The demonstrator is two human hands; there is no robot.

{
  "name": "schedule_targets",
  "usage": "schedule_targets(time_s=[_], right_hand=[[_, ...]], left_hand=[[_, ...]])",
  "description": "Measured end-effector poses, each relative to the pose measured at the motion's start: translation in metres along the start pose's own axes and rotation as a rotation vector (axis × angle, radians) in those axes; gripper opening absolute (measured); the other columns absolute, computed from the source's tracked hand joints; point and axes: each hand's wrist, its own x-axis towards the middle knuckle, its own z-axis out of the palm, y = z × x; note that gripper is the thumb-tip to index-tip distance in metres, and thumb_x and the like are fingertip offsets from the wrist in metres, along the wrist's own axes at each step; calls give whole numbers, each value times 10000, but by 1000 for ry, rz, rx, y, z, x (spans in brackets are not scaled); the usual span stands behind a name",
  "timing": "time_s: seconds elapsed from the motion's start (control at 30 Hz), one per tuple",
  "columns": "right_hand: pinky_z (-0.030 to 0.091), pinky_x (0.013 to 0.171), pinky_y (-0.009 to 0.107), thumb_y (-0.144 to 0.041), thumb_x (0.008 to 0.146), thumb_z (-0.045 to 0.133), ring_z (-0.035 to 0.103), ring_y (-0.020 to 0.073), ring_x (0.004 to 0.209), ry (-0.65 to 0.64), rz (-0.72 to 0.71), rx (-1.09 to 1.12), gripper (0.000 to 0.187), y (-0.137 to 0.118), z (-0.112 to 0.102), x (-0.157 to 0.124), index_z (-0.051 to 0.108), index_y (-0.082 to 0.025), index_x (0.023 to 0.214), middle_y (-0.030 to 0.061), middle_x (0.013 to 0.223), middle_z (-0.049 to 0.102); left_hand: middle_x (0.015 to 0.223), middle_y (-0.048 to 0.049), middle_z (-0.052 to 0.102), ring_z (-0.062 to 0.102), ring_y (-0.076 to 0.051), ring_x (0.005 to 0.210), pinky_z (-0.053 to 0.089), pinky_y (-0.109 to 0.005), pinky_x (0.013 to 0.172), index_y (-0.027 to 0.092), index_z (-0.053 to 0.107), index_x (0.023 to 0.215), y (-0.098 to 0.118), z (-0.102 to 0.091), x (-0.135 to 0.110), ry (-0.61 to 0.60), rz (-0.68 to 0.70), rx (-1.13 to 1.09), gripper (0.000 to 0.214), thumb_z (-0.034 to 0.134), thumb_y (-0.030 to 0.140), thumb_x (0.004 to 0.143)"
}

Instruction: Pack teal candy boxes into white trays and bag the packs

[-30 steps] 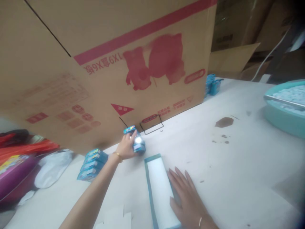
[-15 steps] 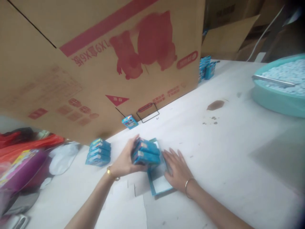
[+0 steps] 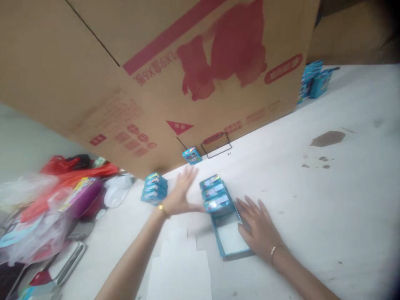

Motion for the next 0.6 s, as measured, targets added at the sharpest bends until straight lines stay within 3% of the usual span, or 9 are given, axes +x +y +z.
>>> schedule_targets(time_s=[0.1,0.17,0.23,0.3,0.43,0.6], right_hand=[[112,1145,534,-279,818,415,227,249,1378,5,-1,-26,548,0,2,-1,439,-191,1358,20,1440,391],[118,1145,535,-285,822,411,231,251,1377,3,-2,-42,547,0,2,-1,435,-196,1361,16,1442,389],[129,1144,535,-285,820,412,233,253,1377,4,-4,-51,557,1,3,-1,420,-211,1372,9,1442,388],[137,1144,533,-282,820,412,228,252,1379,8,-5,-58,567,1,3,-1,400,-225,1385,0,1444,384],[140,1140,534,-279,826,407,220,254,1382,11,-17,-71,576,1,4,-2,375,-232,1399,-3,1449,377],[135,1142,526,-280,830,398,224,243,1380,15,-19,-83,560,2,4,-1,392,-222,1387,-6,1447,380]], left_hand=[[1540,-183,59,-49,-384,1403,3,-586,1096,150,59,1472,-89,1,-42,73,-205,207,1223,646,710,557],[1533,-201,88,-35,-402,1398,19,-595,1090,126,89,1468,-141,12,-69,5,-339,278,1235,683,663,528],[1524,-209,129,13,-407,1398,69,-597,1087,132,105,1466,-174,28,-88,-84,-406,267,1205,690,618,531],[1518,-208,161,72,-389,1401,119,-594,1082,138,92,1465,-185,42,-98,-119,-434,216,1113,641,584,607],[1495,-227,207,175,-356,1389,145,-611,1067,121,99,1451,-170,55,-102,-45,-438,186,897,516,499,753],[1332,-226,393,386,-370,1230,259,-527,1039,102,195,1425,-161,52,-102,41,-439,242,981,596,569,662]])
